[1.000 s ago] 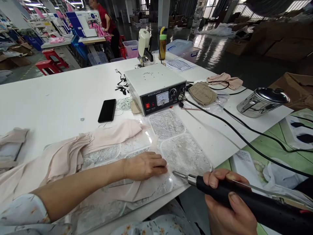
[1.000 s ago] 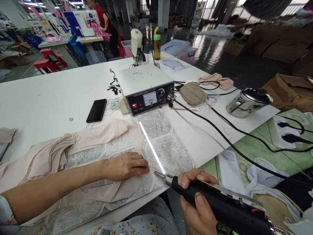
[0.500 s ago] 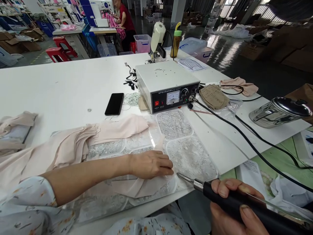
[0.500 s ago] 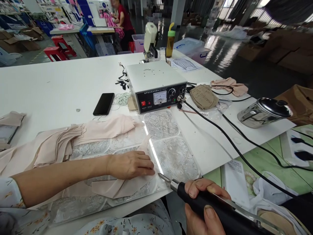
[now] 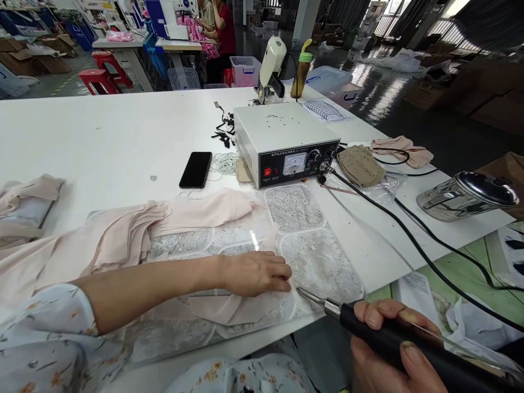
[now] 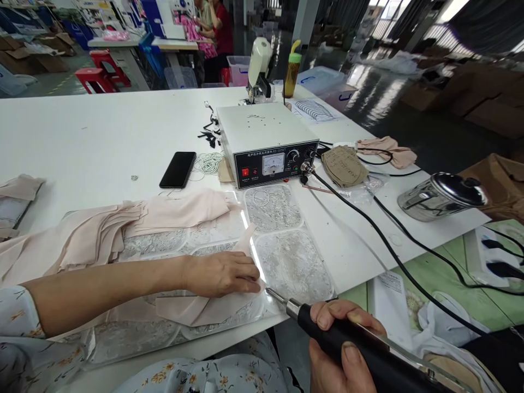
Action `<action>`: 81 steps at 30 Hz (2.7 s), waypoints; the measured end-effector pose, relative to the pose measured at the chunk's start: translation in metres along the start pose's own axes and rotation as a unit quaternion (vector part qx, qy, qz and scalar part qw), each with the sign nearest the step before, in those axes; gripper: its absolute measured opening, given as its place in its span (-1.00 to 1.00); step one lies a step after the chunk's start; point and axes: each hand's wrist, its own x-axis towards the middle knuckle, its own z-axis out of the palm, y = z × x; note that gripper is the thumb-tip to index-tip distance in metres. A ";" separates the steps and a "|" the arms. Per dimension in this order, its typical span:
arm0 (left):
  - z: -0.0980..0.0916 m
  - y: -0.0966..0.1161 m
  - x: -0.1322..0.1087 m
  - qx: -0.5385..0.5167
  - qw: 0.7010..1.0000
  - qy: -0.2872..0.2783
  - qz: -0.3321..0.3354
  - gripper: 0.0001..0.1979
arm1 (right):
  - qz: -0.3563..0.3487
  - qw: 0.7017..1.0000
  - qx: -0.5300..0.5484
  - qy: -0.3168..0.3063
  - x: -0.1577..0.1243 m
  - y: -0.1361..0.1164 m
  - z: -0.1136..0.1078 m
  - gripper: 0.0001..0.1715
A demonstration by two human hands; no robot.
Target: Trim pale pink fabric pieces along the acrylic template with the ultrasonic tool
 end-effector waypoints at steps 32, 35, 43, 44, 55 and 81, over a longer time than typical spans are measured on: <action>-0.001 0.003 -0.001 0.022 1.000 0.011 0.001 -0.79 | -0.026 1.000 -0.006 0.000 0.003 0.005 -0.003 -0.75; -0.001 0.004 -0.001 0.025 1.000 0.013 0.000 -0.78 | -0.022 1.000 -0.002 -0.006 0.003 0.003 -0.001 -0.75; 0.000 0.004 -0.001 0.020 1.000 0.006 -0.002 -0.79 | -0.039 0.999 0.000 -0.012 0.006 -0.003 0.006 -0.79; 0.000 0.004 -0.001 0.019 1.000 0.005 -0.002 -0.79 | -0.038 0.999 0.002 -0.016 0.006 -0.003 0.006 -0.79; 0.001 0.004 -0.001 0.011 1.000 -0.002 -0.010 -0.78 | -0.022 0.999 -0.002 -0.029 0.006 -0.001 0.007 -0.80; -0.001 0.004 0.002 0.012 1.000 0.011 -0.005 -0.80 | -0.051 0.996 -0.005 -0.077 0.010 0.001 0.005 -0.87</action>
